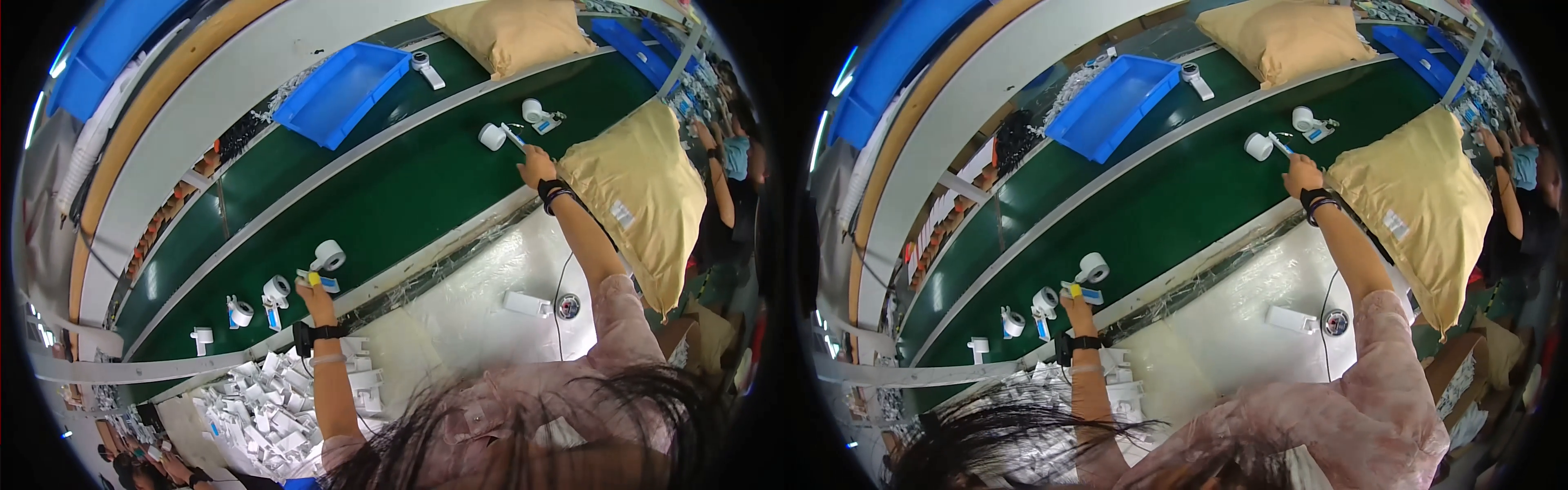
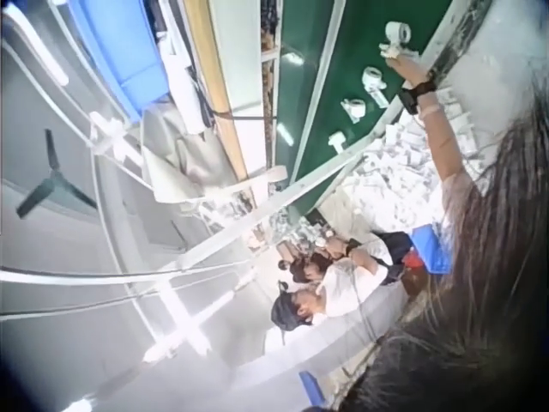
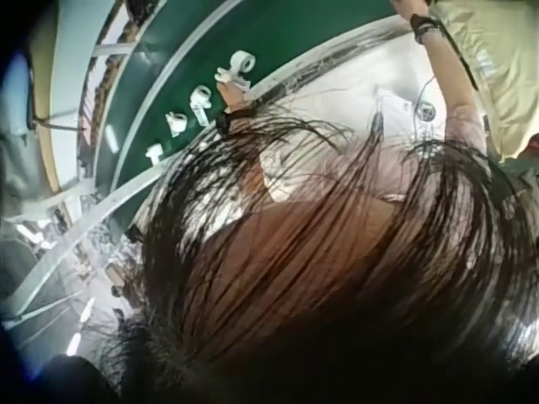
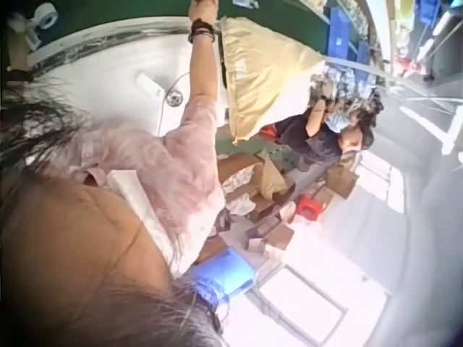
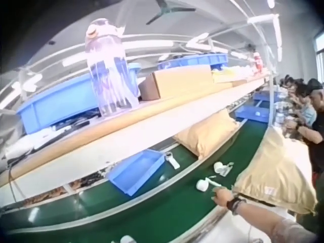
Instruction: The person assembles handheld fans by joining a base and a fan head together before placing the finished unit on a conveyor belt. This process is repeated multiple times using components from the workspace.
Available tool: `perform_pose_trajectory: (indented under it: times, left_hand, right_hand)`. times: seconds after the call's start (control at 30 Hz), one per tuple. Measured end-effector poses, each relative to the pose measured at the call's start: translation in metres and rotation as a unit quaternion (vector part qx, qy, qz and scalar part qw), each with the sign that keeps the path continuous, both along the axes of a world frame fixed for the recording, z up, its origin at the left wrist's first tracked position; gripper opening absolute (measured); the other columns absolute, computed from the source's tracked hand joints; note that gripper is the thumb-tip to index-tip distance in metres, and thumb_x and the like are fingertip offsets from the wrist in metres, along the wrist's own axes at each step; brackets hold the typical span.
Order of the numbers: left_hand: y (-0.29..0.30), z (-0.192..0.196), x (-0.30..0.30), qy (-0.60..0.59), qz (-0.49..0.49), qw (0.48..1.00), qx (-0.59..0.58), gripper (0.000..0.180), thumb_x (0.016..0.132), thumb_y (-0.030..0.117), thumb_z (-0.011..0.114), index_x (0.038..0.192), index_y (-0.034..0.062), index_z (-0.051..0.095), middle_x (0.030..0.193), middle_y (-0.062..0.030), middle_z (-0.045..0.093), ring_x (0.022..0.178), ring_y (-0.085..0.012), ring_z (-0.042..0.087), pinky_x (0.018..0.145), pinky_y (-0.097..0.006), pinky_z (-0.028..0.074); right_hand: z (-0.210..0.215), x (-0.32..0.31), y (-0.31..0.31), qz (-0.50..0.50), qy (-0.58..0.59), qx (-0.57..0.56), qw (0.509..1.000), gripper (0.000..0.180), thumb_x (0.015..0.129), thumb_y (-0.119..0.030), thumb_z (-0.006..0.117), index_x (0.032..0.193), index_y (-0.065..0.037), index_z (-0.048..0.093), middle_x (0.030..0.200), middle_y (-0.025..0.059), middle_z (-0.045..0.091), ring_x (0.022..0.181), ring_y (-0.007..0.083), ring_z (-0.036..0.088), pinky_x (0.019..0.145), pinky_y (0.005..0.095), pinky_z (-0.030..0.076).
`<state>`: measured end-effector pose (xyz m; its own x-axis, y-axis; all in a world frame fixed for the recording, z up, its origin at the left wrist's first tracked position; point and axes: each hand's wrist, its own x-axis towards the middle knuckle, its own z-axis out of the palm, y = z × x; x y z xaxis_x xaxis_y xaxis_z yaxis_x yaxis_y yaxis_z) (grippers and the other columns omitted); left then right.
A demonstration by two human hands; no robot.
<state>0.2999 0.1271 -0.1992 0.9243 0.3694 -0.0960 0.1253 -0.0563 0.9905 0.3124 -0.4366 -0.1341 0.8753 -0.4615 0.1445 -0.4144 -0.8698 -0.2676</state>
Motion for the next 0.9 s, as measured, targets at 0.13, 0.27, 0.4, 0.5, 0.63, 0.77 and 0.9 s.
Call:
perform_pose_trajectory:
  times: [0.13,0.27,0.4,0.5,0.63,0.77,0.9]
  left_hand:
    - [0.008,-0.005,-0.009,-0.086,0.099,0.987,0.091,0.063,0.088,0.006,0.054,0.14,-0.0081,0.021,0.14,-0.025,0.033,0.129,-0.0344,0.036,0.109,-0.04,0.028]
    - [-0.002,0.004,-0.042,-0.112,0.078,0.908,0.396,0.06,0.082,0.002,0.059,0.135,-0.0067,0.033,0.137,-0.0269,0.035,0.128,-0.0412,0.034,0.109,-0.044,0.025]
    - [-0.046,0.031,-0.073,-0.106,-0.031,0.949,0.296,0.052,0.083,0.002,0.058,0.132,-0.0008,0.043,0.141,-0.0202,0.034,0.129,-0.0322,0.035,0.105,-0.041,0.032]
    - [-0.074,0.042,-0.098,-0.093,-0.117,0.974,0.17,0.041,0.085,0.0,0.056,0.125,0.0044,0.051,0.135,-0.0162,0.044,0.123,-0.0274,0.044,0.096,-0.034,0.041]
    - [-0.111,0.066,-0.126,-0.086,-0.313,0.945,0.046,0.036,0.084,-0.005,0.057,0.119,0.0003,0.055,0.113,-0.0117,0.061,0.108,-0.0227,0.057,0.093,-0.033,0.044]
    - [-0.151,0.105,-0.15,-0.132,-0.341,0.893,0.263,0.062,0.077,0.002,0.069,0.133,0.0002,0.042,0.133,-0.019,0.048,0.122,-0.0311,0.048,0.097,-0.038,0.042]
    - [-0.172,0.155,-0.157,-0.202,-0.313,0.874,0.313,0.076,0.071,0.006,0.075,0.137,-0.0005,0.037,0.141,-0.0197,0.038,0.128,-0.0368,0.038,0.104,-0.042,0.034]
  right_hand:
    - [-0.023,0.02,-0.021,-0.059,0.046,-0.011,0.997,0.047,0.083,-0.027,0.067,0.124,-0.011,0.051,0.118,0.0136,0.059,0.113,0.0334,0.055,0.091,0.0446,0.047]
    - [-0.023,0.025,-0.02,-0.059,0.018,-0.011,0.998,0.029,0.084,-0.027,0.065,0.109,-0.015,0.059,0.101,0.0114,0.067,0.097,0.0325,0.062,0.083,0.0454,0.05]
    - [-0.021,0.009,-0.016,0.044,-0.06,-0.038,0.997,0.016,0.08,-0.026,0.067,0.09,-0.015,0.064,0.082,0.0101,0.069,0.076,0.0312,0.066,0.067,0.0418,0.053]
    - [0.012,-0.01,0.025,0.148,-0.082,0.09,0.982,0.015,0.078,-0.021,0.067,0.081,-0.006,0.064,0.07,0.011,0.067,0.065,0.0279,0.067,0.06,0.0375,0.053]
    - [0.059,-0.046,0.076,0.179,-0.064,0.497,0.847,0.019,0.084,-0.014,0.064,0.078,0.003,0.059,0.067,0.0066,0.062,0.057,0.0128,0.062,0.055,0.0247,0.05]
    - [0.092,-0.095,0.128,0.212,-0.028,0.633,0.744,0.015,0.088,-0.014,0.061,0.081,-0.001,0.06,0.07,0.0043,0.062,0.059,0.0123,0.062,0.057,0.0235,0.049]
    - [0.11,-0.142,0.165,0.231,0.045,0.689,0.686,0.015,0.087,-0.015,0.061,0.08,-0.003,0.058,0.063,0.0031,0.059,0.054,0.0116,0.057,0.055,0.0236,0.046]
